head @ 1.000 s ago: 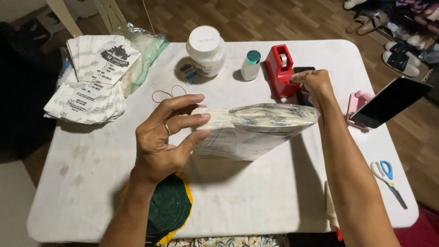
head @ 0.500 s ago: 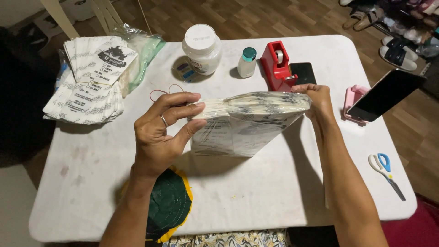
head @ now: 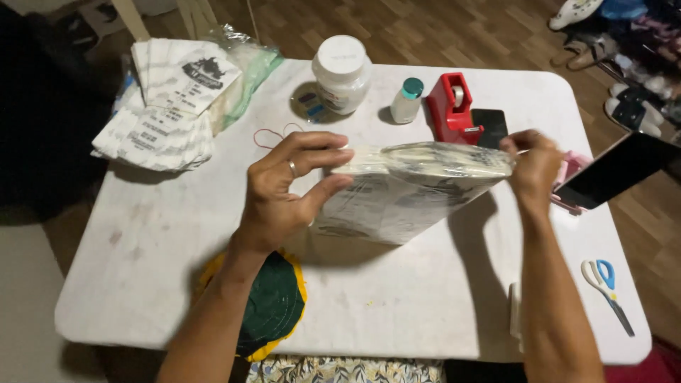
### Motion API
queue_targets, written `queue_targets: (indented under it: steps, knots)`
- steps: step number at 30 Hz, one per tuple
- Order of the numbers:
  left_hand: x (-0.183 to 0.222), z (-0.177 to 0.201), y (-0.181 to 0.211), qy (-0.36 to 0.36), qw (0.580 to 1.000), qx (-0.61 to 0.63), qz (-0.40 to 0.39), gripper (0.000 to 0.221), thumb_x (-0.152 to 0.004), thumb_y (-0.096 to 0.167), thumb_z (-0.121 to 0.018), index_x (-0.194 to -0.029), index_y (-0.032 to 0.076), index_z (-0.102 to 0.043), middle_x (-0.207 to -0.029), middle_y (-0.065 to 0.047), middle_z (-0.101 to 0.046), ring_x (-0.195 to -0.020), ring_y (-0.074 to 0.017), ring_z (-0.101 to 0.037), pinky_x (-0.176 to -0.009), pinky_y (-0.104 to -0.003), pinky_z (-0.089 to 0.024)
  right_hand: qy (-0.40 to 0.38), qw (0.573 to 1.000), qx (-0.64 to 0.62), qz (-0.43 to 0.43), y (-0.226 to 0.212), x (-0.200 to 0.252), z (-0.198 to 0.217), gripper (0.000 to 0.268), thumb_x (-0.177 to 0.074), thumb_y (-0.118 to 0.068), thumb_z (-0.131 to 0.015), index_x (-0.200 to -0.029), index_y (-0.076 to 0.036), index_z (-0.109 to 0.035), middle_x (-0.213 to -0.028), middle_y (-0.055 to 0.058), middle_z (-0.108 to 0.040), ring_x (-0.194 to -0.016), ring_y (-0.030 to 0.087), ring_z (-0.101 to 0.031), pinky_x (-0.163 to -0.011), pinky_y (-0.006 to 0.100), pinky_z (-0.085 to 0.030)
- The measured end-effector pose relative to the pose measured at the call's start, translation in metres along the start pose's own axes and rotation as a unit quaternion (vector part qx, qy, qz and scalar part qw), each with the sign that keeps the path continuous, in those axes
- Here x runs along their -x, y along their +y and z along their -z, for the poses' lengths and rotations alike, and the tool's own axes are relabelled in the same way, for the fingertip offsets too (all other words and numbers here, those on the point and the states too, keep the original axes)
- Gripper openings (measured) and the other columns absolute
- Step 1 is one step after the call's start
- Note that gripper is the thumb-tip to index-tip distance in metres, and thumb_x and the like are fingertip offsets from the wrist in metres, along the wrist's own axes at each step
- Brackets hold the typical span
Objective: The person organizes paper food wraps by hand, counting them out and securing a stack with a rubber band, then places a piece of paper on a stack and uses shears to cut the paper to size before securing the package with tape from a dispenser.
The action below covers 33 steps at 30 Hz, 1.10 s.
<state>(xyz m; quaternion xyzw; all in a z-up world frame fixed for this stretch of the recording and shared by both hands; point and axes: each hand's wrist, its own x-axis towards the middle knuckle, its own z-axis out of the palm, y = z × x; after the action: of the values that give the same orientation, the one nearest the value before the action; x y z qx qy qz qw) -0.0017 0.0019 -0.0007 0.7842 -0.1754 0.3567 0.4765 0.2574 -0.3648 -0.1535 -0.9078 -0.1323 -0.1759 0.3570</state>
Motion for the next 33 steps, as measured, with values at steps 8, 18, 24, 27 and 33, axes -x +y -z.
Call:
queue_targets:
  steps: [8, 18, 24, 27, 33]
  knots:
    - [0.001, 0.006, -0.005, -0.013, 1.0, 0.011, 0.0, 0.033, -0.092, 0.0, -0.079, -0.123, 0.004, -0.067, -0.126, -0.013, -0.066, -0.122, -0.0267, -0.067, -0.112, -0.038, -0.053, -0.128, 0.868, 0.134, 0.461, -0.267, -0.002, 0.135, 0.014, -0.109, 0.004, -0.065, -0.102, -0.006, -0.073, -0.093, 0.009, -0.065, -0.077, 0.025, -0.058, -0.069, 0.039, -0.044]
    - [0.012, 0.001, -0.018, 0.001, 0.987, 0.138, 0.086, 0.053, -0.1, 0.029, -0.066, -0.146, 0.011, -0.046, -0.137, -0.018, -0.068, -0.131, -0.0246, -0.067, -0.116, -0.033, -0.051, -0.268, 0.613, 0.349, 0.656, -0.381, 0.003, 0.098, 0.032, -0.091, -0.017, -0.064, -0.123, -0.012, -0.064, -0.103, 0.004, -0.068, -0.102, 0.024, -0.067, -0.075, 0.039, -0.063]
    - [0.012, 0.005, -0.019, -0.003, 0.984, 0.163, 0.077, 0.064, -0.088, 0.011, -0.061, -0.148, 0.01, -0.041, -0.14, -0.021, -0.066, -0.133, -0.0296, -0.067, -0.116, -0.037, -0.054, -0.268, 0.611, 0.398, 0.629, -0.384, 0.002, 0.078, 0.02, -0.097, -0.021, -0.06, -0.115, -0.018, -0.068, -0.1, -0.001, -0.069, -0.094, 0.021, -0.067, -0.068, 0.036, -0.062]
    - [0.014, 0.004, -0.021, 0.0, 0.985, 0.16, 0.069, 0.067, -0.088, 0.017, -0.067, -0.149, 0.011, -0.04, -0.14, -0.021, -0.066, -0.133, -0.0294, -0.067, -0.116, -0.036, -0.053, -0.274, 0.603, 0.395, 0.637, -0.384, 0.001, 0.076, 0.018, -0.095, -0.021, -0.063, -0.112, -0.017, -0.068, -0.099, 0.0, -0.07, -0.095, 0.023, -0.066, -0.075, 0.038, -0.06]
    - [0.011, -0.003, -0.013, 0.042, 0.983, 0.116, 0.134, 0.062, -0.093, 0.053, -0.065, -0.142, 0.019, -0.046, -0.129, -0.014, -0.074, -0.116, -0.0225, -0.076, -0.101, -0.032, -0.057, -0.261, 0.596, 0.395, 0.649, -0.384, -0.004, 0.074, 0.02, -0.096, -0.024, -0.061, -0.115, -0.022, -0.068, -0.1, -0.002, -0.071, -0.096, 0.022, -0.067, -0.081, 0.037, -0.059]
